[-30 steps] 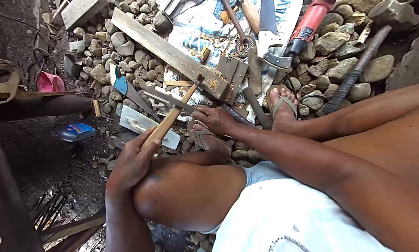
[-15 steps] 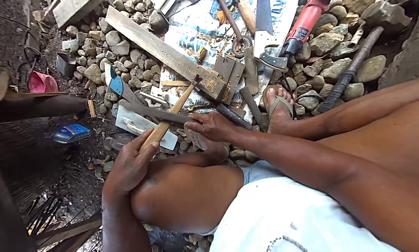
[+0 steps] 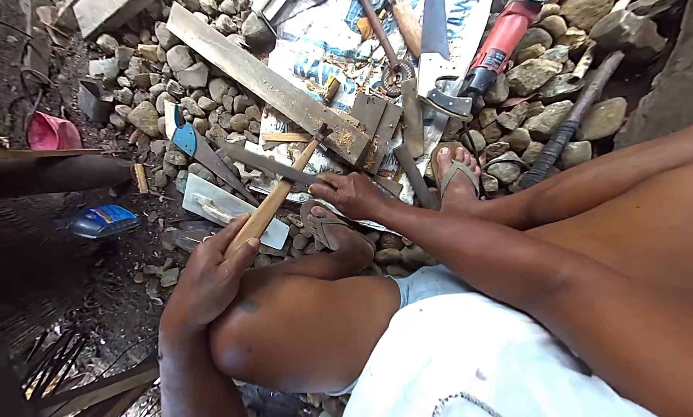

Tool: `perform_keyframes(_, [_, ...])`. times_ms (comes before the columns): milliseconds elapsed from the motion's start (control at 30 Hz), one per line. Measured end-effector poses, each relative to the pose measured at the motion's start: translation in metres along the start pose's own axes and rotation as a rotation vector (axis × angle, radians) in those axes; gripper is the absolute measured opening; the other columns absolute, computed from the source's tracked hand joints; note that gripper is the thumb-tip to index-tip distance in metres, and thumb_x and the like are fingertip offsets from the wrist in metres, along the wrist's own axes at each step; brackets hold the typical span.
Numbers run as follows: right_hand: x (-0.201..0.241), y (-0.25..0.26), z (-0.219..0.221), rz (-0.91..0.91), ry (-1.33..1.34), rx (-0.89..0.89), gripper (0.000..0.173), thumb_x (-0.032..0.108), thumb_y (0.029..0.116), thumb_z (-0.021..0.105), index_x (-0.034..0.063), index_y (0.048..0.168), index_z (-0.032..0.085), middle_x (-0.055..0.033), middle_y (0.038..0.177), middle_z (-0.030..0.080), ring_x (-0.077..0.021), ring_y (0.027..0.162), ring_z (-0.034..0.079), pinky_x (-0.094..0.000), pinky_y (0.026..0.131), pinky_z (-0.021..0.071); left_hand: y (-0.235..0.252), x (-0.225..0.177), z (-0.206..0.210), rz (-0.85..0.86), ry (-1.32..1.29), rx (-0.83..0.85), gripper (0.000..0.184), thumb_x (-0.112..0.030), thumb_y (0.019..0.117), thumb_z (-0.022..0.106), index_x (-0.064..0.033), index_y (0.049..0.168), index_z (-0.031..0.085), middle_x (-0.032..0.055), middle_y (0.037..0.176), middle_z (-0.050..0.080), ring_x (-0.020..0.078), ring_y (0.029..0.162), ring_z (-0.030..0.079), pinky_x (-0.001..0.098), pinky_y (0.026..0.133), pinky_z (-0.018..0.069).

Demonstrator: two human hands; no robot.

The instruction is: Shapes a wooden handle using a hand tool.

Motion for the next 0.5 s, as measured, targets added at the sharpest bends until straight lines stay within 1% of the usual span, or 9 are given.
perform_keyframes(33, [0.001,0.001,-0.001,-0.010,-0.014,0.001,0.059,0.067,0.1044,0.037,0.0256,0.136,0.066,-0.0113,0.091,0.074,-0.0322,0.085,0.072,-0.0611,0.077,0.0560,0.000,0.000,-0.001,0.000,-0.004,-0.002,0.049,-0.049,0.0999,0.053,-0.0326,0.146,0.058,-0.0030,0.080,0.068,0.0092,0.055,0.056,0.0325,0.052,0.0496])
perform_keyframes(100, [-0.013,0.011,-0.001,0.091,0.040,-0.036,0.058,0.064,0.1054,0.037,0.0224,0.131,0.069,-0.0133,0.098,0.075,-0.0337,0.092,0.072,-0.0630,0.082,0.0553,-0.001,0.002,-0.002,-0.005,-0.013,-0.002,0.049,-0.049,0.0999,0.054,-0.0331,0.146,0.058,-0.0030,0.080,0.067,0.0096,0.055,0.055,0.0326,0.052,0.0489])
perform_keyframes(167, [-0.025,0.020,-0.004,0.176,0.058,-0.043,0.062,0.066,0.1053,0.033,0.0190,0.123,0.070,-0.0134,0.100,0.074,-0.0335,0.096,0.071,-0.0629,0.084,0.0542,0.000,0.002,-0.003,0.001,-0.011,-0.006,0.050,-0.051,0.0991,0.053,-0.0321,0.146,0.058,-0.0035,0.080,0.067,0.0089,0.055,0.055,0.0314,0.052,0.0491])
perform_keyframes(267, [-0.018,0.011,-0.003,0.052,0.036,-0.002,0.059,0.067,0.1046,0.036,0.0227,0.125,0.070,-0.0090,0.095,0.074,-0.0282,0.089,0.072,-0.0592,0.080,0.0558,0.000,0.003,-0.001,-0.005,-0.016,0.007,0.051,-0.051,0.0985,0.054,-0.0319,0.146,0.058,-0.0040,0.081,0.067,0.0079,0.057,0.057,0.0299,0.053,0.0500])
perform_keyframes(300, [-0.018,0.011,-0.002,0.045,0.029,0.010,0.060,0.067,0.1046,0.036,0.0233,0.128,0.069,-0.0096,0.096,0.075,-0.0289,0.091,0.072,-0.0595,0.081,0.0558,0.000,0.004,-0.001,-0.008,-0.015,0.008,0.052,-0.050,0.0984,0.054,-0.0320,0.147,0.058,-0.0039,0.082,0.067,0.0081,0.057,0.057,0.0301,0.053,0.0502])
perform_keyframes(367, [-0.023,0.020,-0.005,0.111,0.082,-0.011,0.061,0.064,0.1065,0.034,0.0183,0.125,0.070,-0.0136,0.101,0.074,-0.0320,0.097,0.072,-0.0616,0.086,0.0548,0.000,0.004,-0.003,-0.009,-0.017,-0.002,0.053,-0.052,0.0985,0.054,-0.0315,0.148,0.057,-0.0033,0.082,0.068,0.0088,0.057,0.057,0.0308,0.053,0.0503])
perform_keyframes(433, [-0.023,0.025,-0.008,0.137,0.108,-0.015,0.062,0.063,0.1072,0.033,0.0162,0.122,0.071,-0.0134,0.104,0.073,-0.0312,0.101,0.071,-0.0608,0.089,0.0534,0.000,0.006,-0.004,-0.006,-0.011,0.000,0.054,-0.053,0.0989,0.054,-0.0314,0.148,0.056,-0.0033,0.083,0.069,0.0091,0.058,0.058,0.0309,0.054,0.0509])
perform_keyframes(467, [-0.018,0.024,-0.010,0.109,0.088,-0.003,0.060,0.063,0.1071,0.034,0.0186,0.124,0.071,-0.0117,0.104,0.074,-0.0299,0.100,0.071,-0.0602,0.089,0.0541,0.001,0.007,-0.003,-0.004,-0.005,0.003,0.054,-0.053,0.0989,0.053,-0.0318,0.149,0.056,-0.0036,0.084,0.069,0.0089,0.059,0.058,0.0310,0.055,0.0514])
perform_keyframes(500, [-0.014,0.021,-0.010,0.065,0.050,0.000,0.059,0.063,0.1067,0.035,0.0205,0.126,0.070,-0.0108,0.099,0.074,-0.0296,0.094,0.071,-0.0596,0.083,0.0549,0.001,0.007,-0.003,-0.003,-0.003,0.004,0.053,-0.052,0.0991,0.053,-0.0318,0.148,0.056,-0.0037,0.084,0.069,0.0088,0.059,0.058,0.0311,0.055,0.0515])
Point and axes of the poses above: each hand's wrist, its own y-axis towards the middle knuckle, its own z-axis out of the palm, x = y × z, the point moved 4 cm from there along y, towards the middle knuckle
